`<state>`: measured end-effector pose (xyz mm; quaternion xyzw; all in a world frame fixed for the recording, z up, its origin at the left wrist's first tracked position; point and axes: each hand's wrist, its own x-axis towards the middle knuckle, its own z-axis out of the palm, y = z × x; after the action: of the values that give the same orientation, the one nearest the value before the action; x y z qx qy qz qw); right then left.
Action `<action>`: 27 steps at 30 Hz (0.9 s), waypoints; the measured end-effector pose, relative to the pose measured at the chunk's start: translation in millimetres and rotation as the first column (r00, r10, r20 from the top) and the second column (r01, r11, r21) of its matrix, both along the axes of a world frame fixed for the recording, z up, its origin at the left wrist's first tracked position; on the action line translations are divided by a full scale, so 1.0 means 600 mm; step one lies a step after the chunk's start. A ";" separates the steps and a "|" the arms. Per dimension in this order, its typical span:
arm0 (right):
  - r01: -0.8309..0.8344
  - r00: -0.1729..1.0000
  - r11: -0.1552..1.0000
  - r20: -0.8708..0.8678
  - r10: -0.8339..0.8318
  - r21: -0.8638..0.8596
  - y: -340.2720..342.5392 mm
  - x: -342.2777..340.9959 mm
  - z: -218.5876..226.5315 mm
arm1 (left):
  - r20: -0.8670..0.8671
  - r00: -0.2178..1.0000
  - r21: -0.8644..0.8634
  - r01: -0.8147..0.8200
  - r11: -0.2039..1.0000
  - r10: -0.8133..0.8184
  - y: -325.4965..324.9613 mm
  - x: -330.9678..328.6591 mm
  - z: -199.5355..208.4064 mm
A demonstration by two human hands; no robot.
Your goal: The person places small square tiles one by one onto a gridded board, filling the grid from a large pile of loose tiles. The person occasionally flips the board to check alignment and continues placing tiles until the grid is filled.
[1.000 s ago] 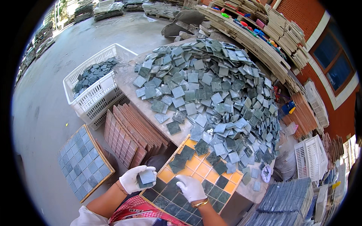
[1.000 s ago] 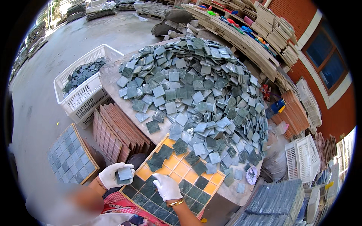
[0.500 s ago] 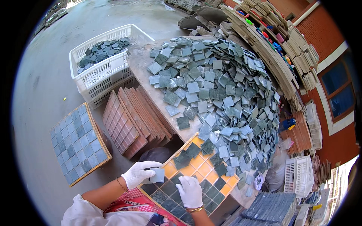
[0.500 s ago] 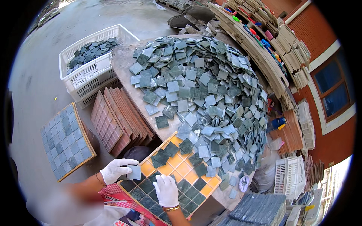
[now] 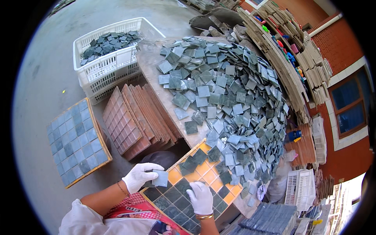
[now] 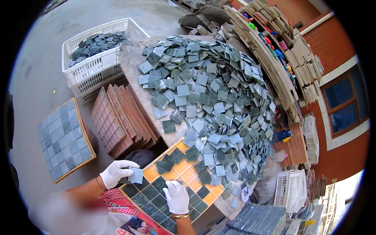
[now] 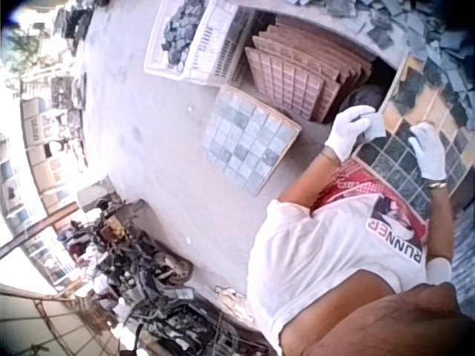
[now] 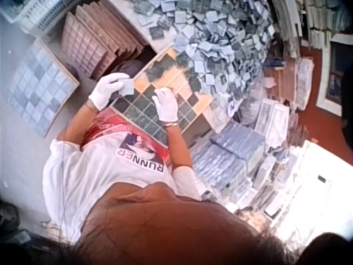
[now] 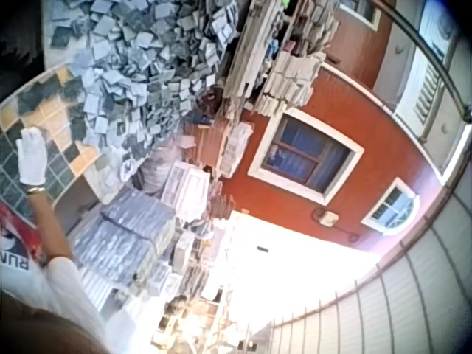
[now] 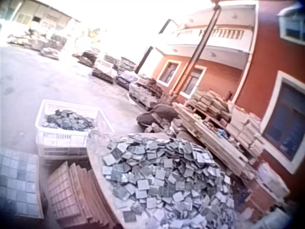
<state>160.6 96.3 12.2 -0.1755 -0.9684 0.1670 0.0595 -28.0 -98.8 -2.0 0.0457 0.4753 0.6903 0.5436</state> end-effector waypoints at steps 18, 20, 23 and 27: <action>0.392 0.918 0.878 -0.179 -0.354 0.274 0.086 -0.101 0.030 | -0.254 0.966 -0.055 0.039 0.998 -0.051 -0.020 -0.016 -0.022; 0.286 0.956 0.934 -0.137 -0.261 0.214 0.068 -0.098 0.024 | -0.106 0.994 -0.055 -0.013 0.998 0.007 -0.020 -0.018 -0.011; 0.220 0.974 0.974 0.051 -0.223 0.049 0.006 -0.107 0.001 | -0.076 0.997 -0.038 -0.036 0.999 0.033 -0.013 -0.012 -0.030; 0.218 0.976 0.963 0.035 -0.215 -0.158 -0.013 -0.107 -0.006 | -0.216 0.975 0.010 -0.051 0.999 0.052 -0.005 -0.021 0.004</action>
<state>96.6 88.7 8.5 -0.2860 -0.9272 0.2354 0.0549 -40.4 -102.0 0.1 0.1093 0.5312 0.6961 0.4705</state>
